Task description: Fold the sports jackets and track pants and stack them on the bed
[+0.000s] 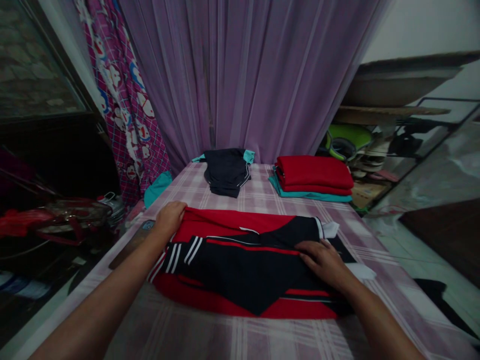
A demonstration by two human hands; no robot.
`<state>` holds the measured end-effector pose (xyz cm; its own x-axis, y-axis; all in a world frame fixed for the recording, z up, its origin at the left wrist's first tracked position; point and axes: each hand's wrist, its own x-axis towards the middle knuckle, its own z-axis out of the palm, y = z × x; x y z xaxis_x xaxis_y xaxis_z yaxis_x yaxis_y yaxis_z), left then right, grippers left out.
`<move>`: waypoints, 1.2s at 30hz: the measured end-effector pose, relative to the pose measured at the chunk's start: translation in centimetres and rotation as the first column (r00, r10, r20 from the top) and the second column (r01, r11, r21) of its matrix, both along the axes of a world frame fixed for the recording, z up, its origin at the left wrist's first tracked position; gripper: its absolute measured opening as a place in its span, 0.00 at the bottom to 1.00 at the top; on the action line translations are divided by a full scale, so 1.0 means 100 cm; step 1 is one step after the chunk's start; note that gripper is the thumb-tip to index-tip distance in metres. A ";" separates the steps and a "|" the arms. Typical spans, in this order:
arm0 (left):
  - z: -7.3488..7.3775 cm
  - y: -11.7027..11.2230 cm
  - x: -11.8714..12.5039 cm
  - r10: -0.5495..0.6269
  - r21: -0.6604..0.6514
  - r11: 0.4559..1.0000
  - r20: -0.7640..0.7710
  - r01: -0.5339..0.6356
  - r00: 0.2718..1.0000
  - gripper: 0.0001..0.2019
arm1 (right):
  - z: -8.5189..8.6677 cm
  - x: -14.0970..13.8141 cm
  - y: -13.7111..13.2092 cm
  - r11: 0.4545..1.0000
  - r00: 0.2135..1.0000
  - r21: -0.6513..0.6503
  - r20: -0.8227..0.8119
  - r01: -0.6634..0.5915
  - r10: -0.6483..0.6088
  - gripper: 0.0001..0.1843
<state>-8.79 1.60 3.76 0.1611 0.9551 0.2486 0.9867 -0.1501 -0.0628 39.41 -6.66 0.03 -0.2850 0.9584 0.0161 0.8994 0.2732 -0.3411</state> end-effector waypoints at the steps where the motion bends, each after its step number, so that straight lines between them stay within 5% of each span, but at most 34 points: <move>1: -0.005 -0.002 -0.001 -0.024 -0.036 0.999 0.006 0.024 1.000 0.15 | -0.001 0.000 -0.001 1.000 1.000 0.009 -0.001 0.003 -0.003 0.19; 5: -0.012 -0.011 -0.009 -0.111 -0.157 0.982 -0.007 0.109 0.994 0.13 | 0.003 0.000 -0.002 1.000 0.999 -0.002 0.033 0.002 -0.002 0.13; 12: 0.010 -0.014 -0.016 -0.204 -0.317 0.932 -0.062 0.174 0.977 0.13 | 0.027 0.001 0.006 0.996 0.988 -0.092 0.153 -0.014 0.028 0.17; 17: 0.018 0.000 0.001 -0.179 -0.261 0.949 0.012 0.176 0.984 0.24 | 0.031 -0.017 0.033 0.993 0.994 0.114 0.093 0.042 -0.052 0.22; 20: 0.007 0.007 0.020 -0.187 -0.241 0.952 0.028 0.188 0.982 0.27 | 0.017 -0.026 0.054 0.977 0.982 0.214 0.180 0.010 -0.050 0.23; 24: -0.021 0.003 0.035 -0.084 -0.347 0.936 -0.049 0.062 0.995 0.29 | -0.017 -0.020 0.071 0.953 0.889 0.231 0.370 0.194 -0.270 0.29; 27: -0.034 -0.001 0.035 -0.038 -0.343 0.939 -0.067 0.013 0.997 0.30 | -0.033 -0.011 0.075 0.942 0.871 0.242 0.378 0.234 -0.314 0.30; 36: -0.035 0.001 0.032 -0.031 -0.307 0.952 -0.029 0.021 0.999 0.29 | -0.013 0.023 0.087 0.917 0.864 0.258 0.331 0.305 -0.380 0.25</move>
